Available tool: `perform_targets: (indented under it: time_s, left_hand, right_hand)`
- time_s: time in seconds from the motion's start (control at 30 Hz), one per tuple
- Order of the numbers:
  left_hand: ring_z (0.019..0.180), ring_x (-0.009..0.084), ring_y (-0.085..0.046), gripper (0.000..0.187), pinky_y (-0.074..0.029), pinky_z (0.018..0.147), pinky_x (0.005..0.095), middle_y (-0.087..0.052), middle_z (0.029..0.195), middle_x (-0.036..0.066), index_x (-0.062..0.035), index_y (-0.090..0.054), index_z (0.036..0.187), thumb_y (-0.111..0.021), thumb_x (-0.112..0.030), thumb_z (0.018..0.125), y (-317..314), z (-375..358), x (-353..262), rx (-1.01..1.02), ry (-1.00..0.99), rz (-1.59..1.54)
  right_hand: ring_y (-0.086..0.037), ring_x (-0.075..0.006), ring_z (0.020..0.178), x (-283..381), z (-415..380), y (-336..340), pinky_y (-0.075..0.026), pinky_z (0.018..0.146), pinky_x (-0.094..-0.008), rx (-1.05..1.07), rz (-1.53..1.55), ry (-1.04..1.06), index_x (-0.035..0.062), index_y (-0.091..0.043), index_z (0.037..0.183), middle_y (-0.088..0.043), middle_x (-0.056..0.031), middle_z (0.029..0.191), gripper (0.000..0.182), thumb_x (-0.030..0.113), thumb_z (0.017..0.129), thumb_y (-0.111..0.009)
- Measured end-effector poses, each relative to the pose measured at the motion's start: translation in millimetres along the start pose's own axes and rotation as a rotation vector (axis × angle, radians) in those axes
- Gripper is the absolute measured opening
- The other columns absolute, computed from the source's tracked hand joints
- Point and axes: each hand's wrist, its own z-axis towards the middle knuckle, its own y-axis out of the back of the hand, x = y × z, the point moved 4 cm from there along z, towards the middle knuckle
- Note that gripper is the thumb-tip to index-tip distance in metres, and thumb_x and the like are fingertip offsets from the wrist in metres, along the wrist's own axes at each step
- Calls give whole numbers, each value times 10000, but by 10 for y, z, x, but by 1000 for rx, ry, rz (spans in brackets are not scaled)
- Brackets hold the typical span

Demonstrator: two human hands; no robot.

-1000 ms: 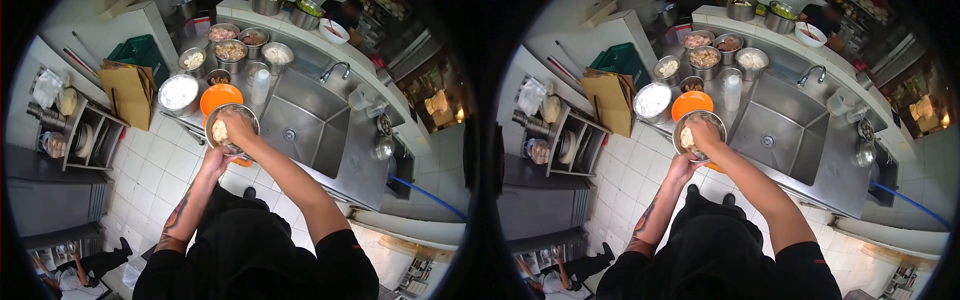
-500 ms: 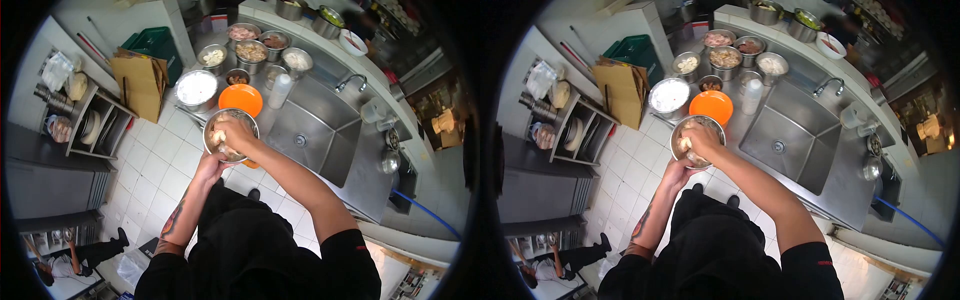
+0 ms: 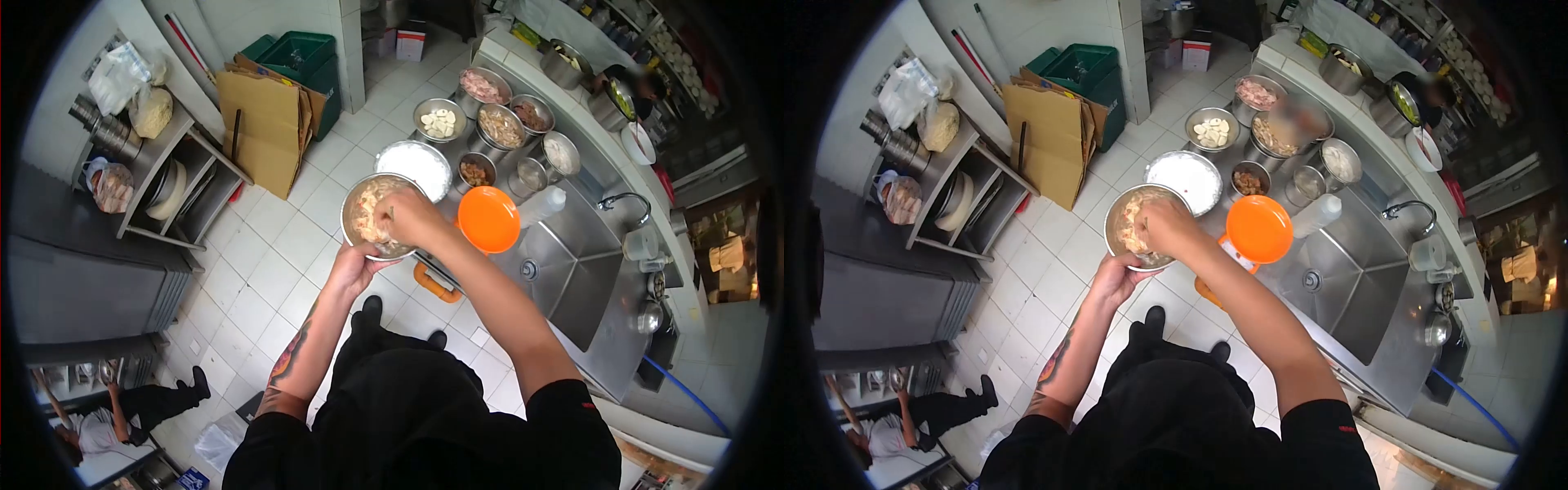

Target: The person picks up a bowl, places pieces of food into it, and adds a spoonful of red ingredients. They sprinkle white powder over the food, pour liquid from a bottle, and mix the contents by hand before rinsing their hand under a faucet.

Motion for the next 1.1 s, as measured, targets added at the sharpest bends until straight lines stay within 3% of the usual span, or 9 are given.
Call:
perform_targets:
  time_s: [0.07, 0.27, 0.37, 0.5, 0.6, 0.67, 0.73, 0.97, 1.1]
  left_hand:
    - [1104, 436, -625, 663, -633, 847, 502, -481, 1319, 300, 102, -253, 1413, -430, 155, 775, 82, 95, -127, 34, 19, 14]
    - [1104, 437, -626, 685, -630, 854, 505, -477, 1333, 295, 87, -248, 1429, -433, 149, 772, 269, 295, -400, 38, -21, 24]
    - [1135, 444, -610, 729, -623, 871, 508, -464, 1372, 289, 63, -246, 1456, -441, 140, 758, 603, 455, -388, -34, -22, -6]
    - [1150, 464, -597, 750, -628, 848, 524, -456, 1374, 292, 33, -235, 1458, -414, 162, 741, 963, 468, -462, -73, -74, -41]
    - [1153, 452, -599, 726, -621, 885, 500, -457, 1382, 290, 79, -249, 1447, -421, 142, 744, 1121, 362, -489, -127, -73, 9]
    - [1147, 454, -601, 725, -624, 875, 502, -459, 1376, 292, 83, -247, 1443, -424, 141, 742, 1165, 301, -492, -144, -75, 21]
    - [1132, 458, -608, 720, -631, 854, 507, -465, 1364, 294, 83, -246, 1437, -425, 140, 742, 1199, 271, -465, -169, -56, 46]
    - [1109, 458, -618, 707, -638, 823, 515, -473, 1348, 296, 83, -255, 1427, -439, 144, 748, 1219, 193, -389, -190, -32, 18]
    - [1080, 445, -631, 696, -635, 824, 524, -484, 1333, 288, 77, -272, 1421, -452, 148, 752, 1291, 212, -329, -185, -15, 24]
  right_hand:
    - [-675, -311, 795, -60, 160, -71, -534, 723, -373, -70, 29, 24, 72, -721, 942, -692, -145, 881, 209, 26, 738, -712]
    - [-613, -96, 680, -414, 425, 263, -515, 580, -251, -150, 1095, -257, 7, -706, 977, -703, -57, 862, 98, 52, 894, -682]
    - [-608, -86, 648, -909, 548, 395, -512, 534, -233, -339, 1208, -295, -34, -696, 985, -694, -74, 806, 128, 67, 908, -681]
    - [-656, -121, 697, -1676, 626, -135, -551, 604, -283, -83, 778, -454, -12, -715, 926, -696, -65, 732, 92, 49, 862, -691]
    - [-675, -142, 727, -1779, 587, -416, -560, 650, -315, -74, 407, -428, 18, -733, 911, -727, -89, 792, 100, 13, 832, -672]
    - [-679, -146, 763, -1725, 596, -499, -560, 682, -275, -31, 471, -441, -10, -723, 914, -721, -86, 822, 130, -51, 805, -664]
    - [-706, -216, 779, -1680, 638, -499, -557, 726, -334, -119, 394, -351, 29, -741, 871, -742, -112, 855, 89, 14, 793, -700]
    - [-709, -226, 831, -1974, 788, -437, -565, 774, -340, -58, 251, -458, 21, -729, 949, -734, -138, 883, 166, -31, 807, -660]
    - [-685, -301, 969, -1804, 698, -624, -546, 843, -385, -68, -3, -421, 89, -736, 985, -711, -152, 1028, 256, 11, 742, -722]
